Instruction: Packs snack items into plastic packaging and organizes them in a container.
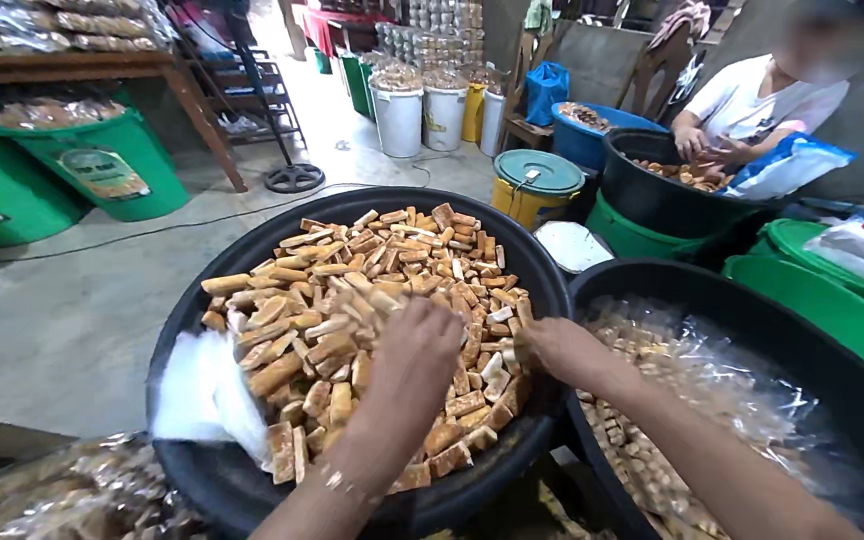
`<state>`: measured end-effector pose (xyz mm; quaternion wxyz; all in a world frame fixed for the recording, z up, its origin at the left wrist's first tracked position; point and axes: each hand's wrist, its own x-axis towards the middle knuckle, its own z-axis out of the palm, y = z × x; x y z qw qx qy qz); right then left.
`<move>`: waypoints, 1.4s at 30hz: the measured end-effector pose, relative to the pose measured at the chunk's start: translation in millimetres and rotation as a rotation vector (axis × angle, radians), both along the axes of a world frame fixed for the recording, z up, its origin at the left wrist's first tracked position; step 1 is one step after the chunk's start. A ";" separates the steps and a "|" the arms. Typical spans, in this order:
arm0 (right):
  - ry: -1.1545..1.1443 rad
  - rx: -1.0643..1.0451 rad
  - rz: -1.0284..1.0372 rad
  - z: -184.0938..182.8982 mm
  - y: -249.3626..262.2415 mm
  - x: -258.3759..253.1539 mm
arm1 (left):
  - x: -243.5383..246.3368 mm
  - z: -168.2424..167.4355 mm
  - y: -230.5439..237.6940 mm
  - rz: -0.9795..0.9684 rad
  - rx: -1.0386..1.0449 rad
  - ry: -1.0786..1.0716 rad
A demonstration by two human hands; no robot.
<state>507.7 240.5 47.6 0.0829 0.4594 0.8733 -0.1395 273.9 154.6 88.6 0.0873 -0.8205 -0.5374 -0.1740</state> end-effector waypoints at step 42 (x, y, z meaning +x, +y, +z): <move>0.354 -0.180 -0.323 -23.3 31.3 -54.0 | -41.8 -49.9 86.4 0.310 -0.346 -1.920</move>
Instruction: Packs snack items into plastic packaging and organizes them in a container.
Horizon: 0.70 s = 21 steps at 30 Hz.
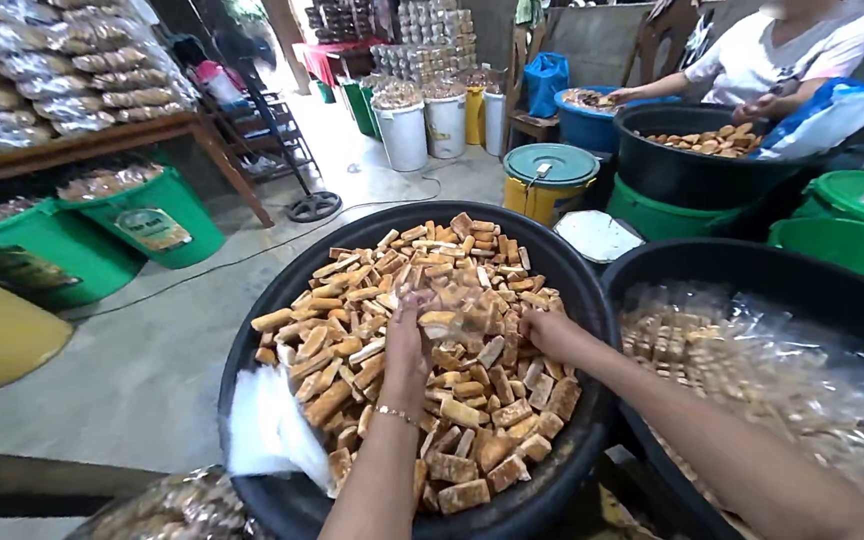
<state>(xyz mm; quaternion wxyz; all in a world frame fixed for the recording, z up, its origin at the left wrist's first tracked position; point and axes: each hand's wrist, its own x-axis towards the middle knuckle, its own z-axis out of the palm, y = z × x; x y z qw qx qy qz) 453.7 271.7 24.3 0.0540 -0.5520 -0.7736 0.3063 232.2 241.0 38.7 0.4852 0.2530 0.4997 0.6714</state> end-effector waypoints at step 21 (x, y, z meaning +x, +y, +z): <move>0.659 1.051 0.161 15.3 -35.8 -14.8 | 42.0 16.1 -29.7 -0.369 -0.042 -0.155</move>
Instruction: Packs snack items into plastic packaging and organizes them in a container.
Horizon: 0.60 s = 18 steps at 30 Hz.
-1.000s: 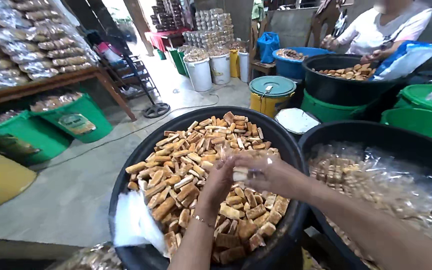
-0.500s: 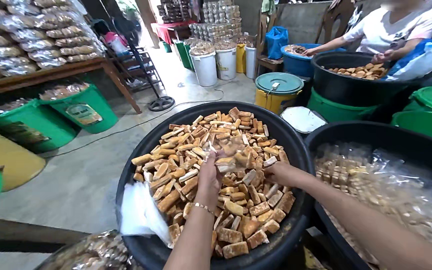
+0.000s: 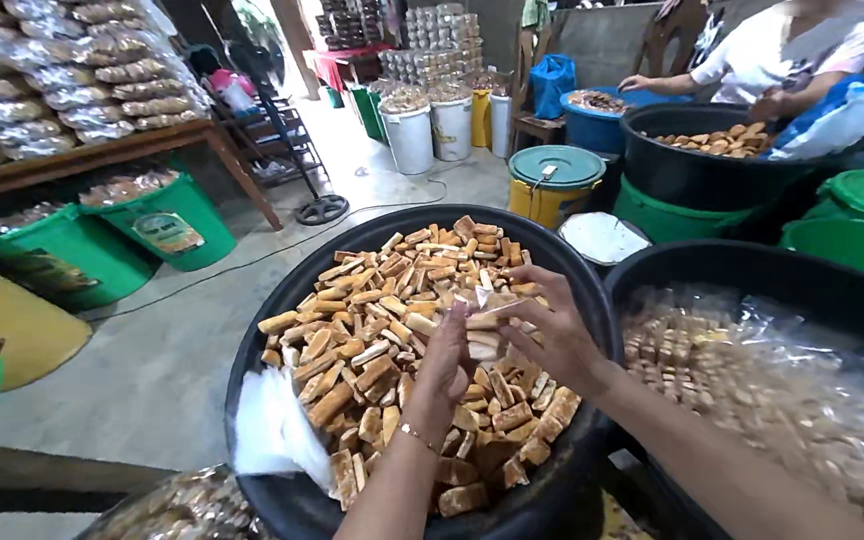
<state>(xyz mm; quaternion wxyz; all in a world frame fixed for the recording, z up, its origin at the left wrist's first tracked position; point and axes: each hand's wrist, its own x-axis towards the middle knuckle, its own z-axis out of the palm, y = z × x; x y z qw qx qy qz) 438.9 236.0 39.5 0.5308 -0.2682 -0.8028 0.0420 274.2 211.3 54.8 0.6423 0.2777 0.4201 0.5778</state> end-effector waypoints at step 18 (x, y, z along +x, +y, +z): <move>-1.152 -0.612 0.054 -31.7 74.0 40.5 | -37.3 1.4 21.2 0.301 0.094 -0.108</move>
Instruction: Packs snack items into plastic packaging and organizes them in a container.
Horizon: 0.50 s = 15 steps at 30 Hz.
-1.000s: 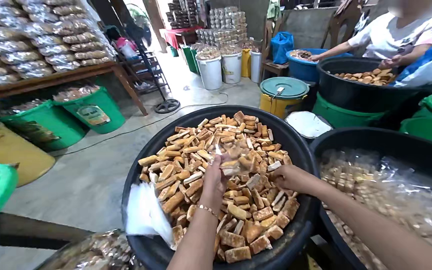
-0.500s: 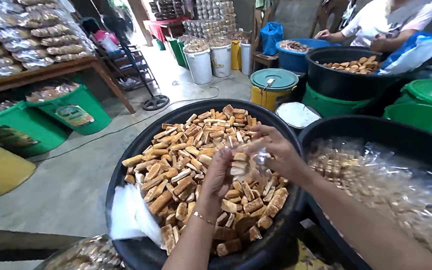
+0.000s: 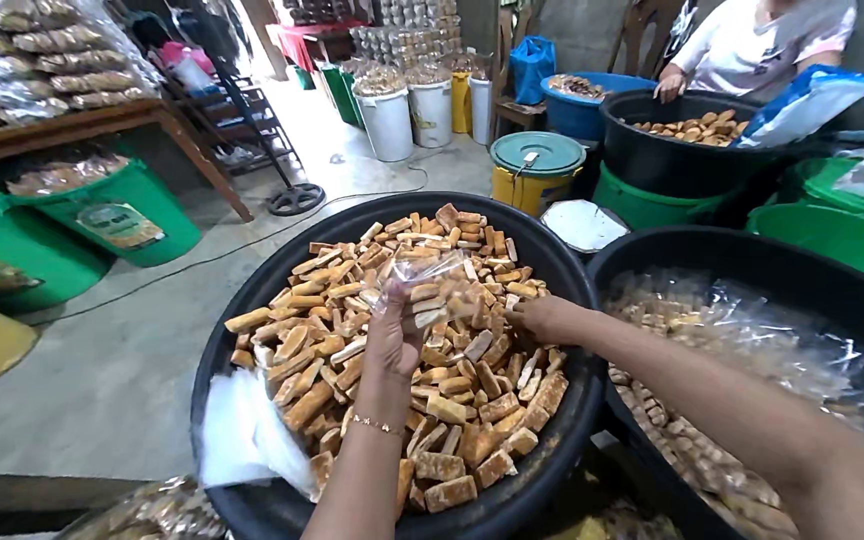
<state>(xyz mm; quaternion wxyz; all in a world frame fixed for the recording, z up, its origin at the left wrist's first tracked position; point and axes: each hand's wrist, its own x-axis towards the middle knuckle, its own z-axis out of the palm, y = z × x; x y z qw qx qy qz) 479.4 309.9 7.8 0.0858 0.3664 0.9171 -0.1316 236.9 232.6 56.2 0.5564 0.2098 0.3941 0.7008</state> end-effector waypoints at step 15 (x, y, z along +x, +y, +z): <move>1.390 0.570 -0.295 23.3 -97.9 -5.1 | 39.9 -7.5 -19.0 -0.239 0.013 0.021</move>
